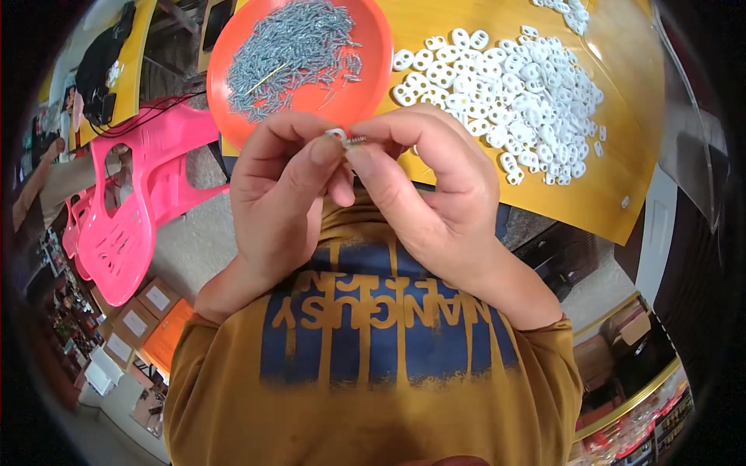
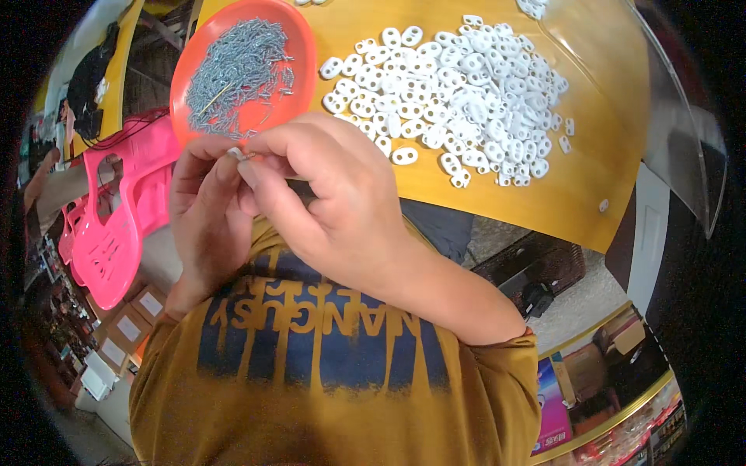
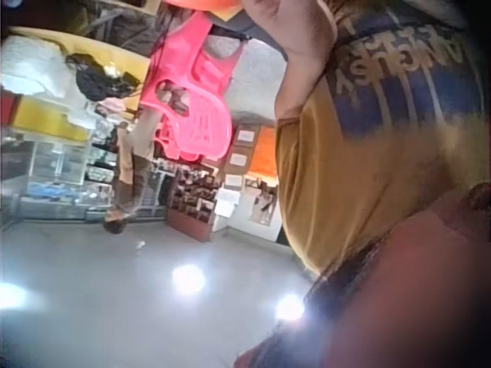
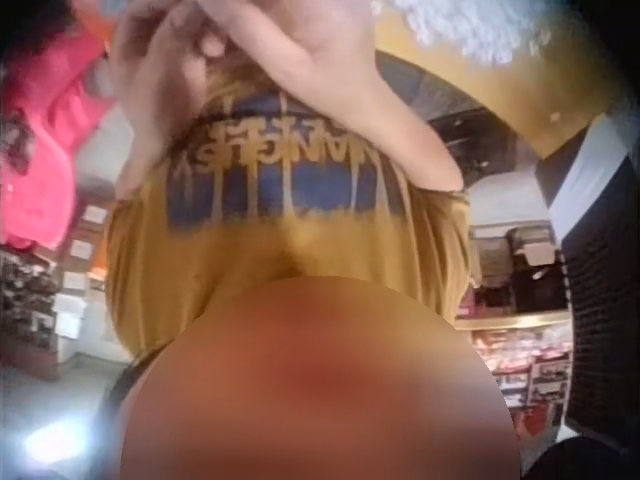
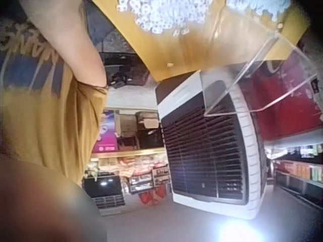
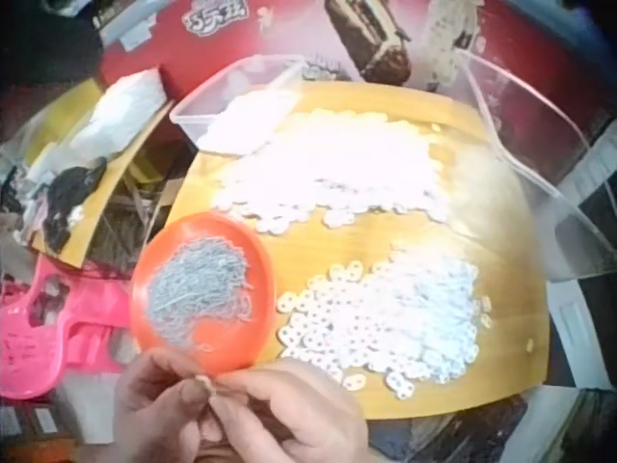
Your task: Manually inserting small metal pins into plastic connector housings at a workbench.
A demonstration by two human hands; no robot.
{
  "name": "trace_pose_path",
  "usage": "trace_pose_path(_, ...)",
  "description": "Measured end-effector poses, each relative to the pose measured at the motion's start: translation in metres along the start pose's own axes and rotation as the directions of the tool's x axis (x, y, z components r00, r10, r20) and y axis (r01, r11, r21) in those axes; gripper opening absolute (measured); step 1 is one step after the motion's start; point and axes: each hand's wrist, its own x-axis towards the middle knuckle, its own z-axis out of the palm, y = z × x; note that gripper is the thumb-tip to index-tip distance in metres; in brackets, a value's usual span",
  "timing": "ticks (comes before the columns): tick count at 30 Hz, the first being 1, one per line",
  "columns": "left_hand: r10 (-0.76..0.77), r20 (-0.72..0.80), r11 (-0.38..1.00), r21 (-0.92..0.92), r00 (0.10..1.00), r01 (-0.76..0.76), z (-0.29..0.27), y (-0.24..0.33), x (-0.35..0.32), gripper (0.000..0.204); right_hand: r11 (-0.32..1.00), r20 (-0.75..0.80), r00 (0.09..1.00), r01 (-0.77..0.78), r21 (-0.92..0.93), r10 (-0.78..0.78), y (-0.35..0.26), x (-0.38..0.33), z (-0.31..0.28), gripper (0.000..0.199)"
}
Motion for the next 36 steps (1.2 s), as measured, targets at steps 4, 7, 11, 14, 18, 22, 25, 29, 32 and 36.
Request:
trace_pose_path(4, -0.052, 0.018, 0.998, -0.033, 0.998, 0.053, 0.003, -0.003, 0.005, 0.011, 0.952, -0.069, 0.988, 0.110, -0.287, -0.136, 0.004, -0.015, -0.022, 0.016)
trace_pose_path(7, -0.061, 0.017, 0.998, -0.023, 0.998, 0.061, -0.002, -0.005, 0.006, 0.011, 0.847, -0.097, 0.978, 0.108, -0.521, -0.184, 0.002, -0.033, -0.046, 0.016)
trace_pose_path(11, -0.091, 0.003, 0.996, -0.014, 0.996, 0.091, -0.001, -0.006, 0.009, 0.012, 0.660, -0.197, 0.954, 0.001, -0.751, -0.226, 0.008, -0.061, -0.068, 0.014)
trace_pose_path(14, -0.090, 0.015, 0.996, -0.010, 0.996, 0.090, 0.002, -0.006, 0.010, 0.013, 0.629, -0.233, 0.956, -0.072, -0.774, -0.177, 0.014, -0.079, -0.074, 0.015)
trace_pose_path(18, -0.105, 0.035, 0.994, -0.013, 0.994, 0.105, 0.003, -0.008, 0.011, 0.013, 0.536, -0.242, 0.961, -0.135, -0.833, -0.135, 0.022, -0.085, -0.075, 0.017)
trace_pose_path(22, -0.108, 0.032, 0.994, -0.005, 0.994, 0.108, 0.004, -0.009, 0.010, 0.012, 0.512, -0.255, 0.962, -0.171, -0.842, -0.099, 0.030, -0.084, -0.079, 0.016)
trace_pose_path(25, -0.118, 0.026, 0.993, -0.013, 0.993, 0.118, 0.004, -0.007, 0.009, 0.011, 0.460, -0.217, 0.961, -0.117, -0.880, -0.169, 0.031, -0.080, -0.083, 0.014)
trace_pose_path(29, -0.116, 0.014, 0.993, -0.031, 0.993, 0.117, 0.004, -0.006, 0.007, 0.009, 0.477, -0.244, 0.958, -0.147, -0.867, -0.150, 0.030, -0.079, -0.078, 0.014)
trace_pose_path(32, -0.169, 0.017, 0.985, -0.029, 0.986, 0.169, 0.003, -0.002, 0.007, 0.008, 0.515, -0.277, 0.955, -0.185, -0.837, -0.106, 0.026, -0.073, -0.071, 0.014)
trace_pose_path(36, -0.150, 0.063, 0.988, 0.048, 0.987, 0.147, -0.004, 0.003, 0.004, 0.008, 0.447, -0.219, 0.970, -0.149, -0.882, -0.110, 0.030, -0.068, -0.065, 0.015)
